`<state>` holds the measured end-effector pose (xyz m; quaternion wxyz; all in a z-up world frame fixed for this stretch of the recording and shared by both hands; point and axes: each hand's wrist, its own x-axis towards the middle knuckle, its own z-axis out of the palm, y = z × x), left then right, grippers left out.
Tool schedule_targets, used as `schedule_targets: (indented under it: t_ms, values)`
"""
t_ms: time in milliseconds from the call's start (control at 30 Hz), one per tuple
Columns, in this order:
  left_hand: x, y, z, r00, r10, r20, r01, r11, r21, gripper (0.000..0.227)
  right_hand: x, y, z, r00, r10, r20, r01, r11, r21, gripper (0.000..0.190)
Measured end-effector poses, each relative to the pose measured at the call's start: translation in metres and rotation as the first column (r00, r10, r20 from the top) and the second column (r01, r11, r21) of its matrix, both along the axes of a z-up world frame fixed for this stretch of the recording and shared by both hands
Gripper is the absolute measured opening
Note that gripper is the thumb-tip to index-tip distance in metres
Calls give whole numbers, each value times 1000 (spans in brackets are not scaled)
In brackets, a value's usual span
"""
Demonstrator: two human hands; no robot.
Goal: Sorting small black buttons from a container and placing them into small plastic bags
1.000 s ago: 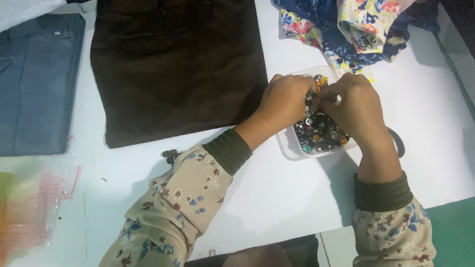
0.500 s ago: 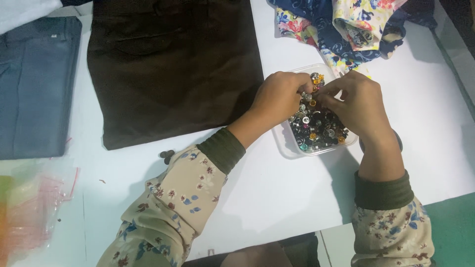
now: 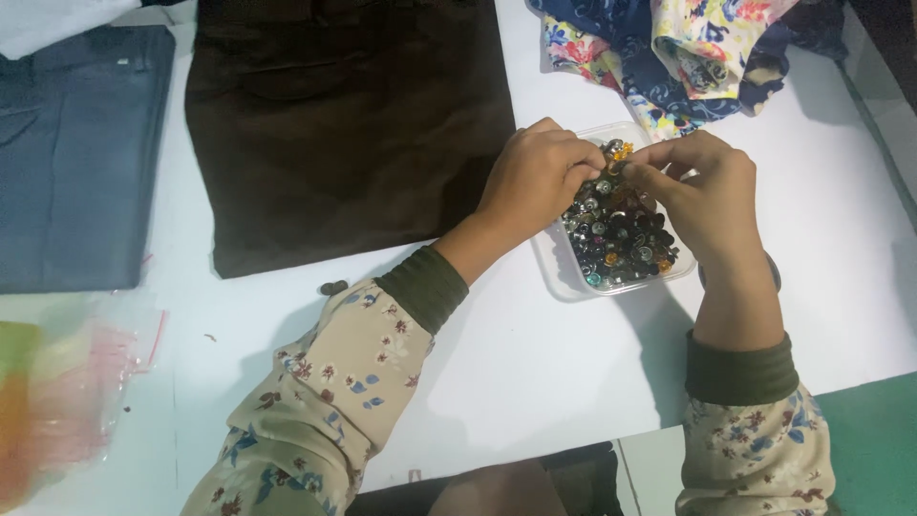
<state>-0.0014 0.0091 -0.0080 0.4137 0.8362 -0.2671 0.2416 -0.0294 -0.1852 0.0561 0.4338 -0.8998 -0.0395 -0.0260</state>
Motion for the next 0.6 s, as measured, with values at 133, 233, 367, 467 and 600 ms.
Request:
schedule_targets:
  t_ms: [133,233,367,467,600]
  values:
    - [-15,9,16,999,32,12,-32,999,0,12,-10,9,0,999,47,14,-49,986,160,3]
    - [-20,18,19,999,49,6,-49,998,-32,19,-14,16,1,999,29,35,-37,968,250,4]
    - [-14,20,11,984,149,-92,-146,988,39,17,-10,14,-5,990,-90,108,62,970,236,3]
    - [-9,7,6,968,190,-162,-146,957,250,18,-7,9,-12,990,-112,87,91,971,223,2]
    - [-1,-15,-1,948,277,-158,-130,788,601,20,0,4,-23,990,-96,108,77,983,169,1]
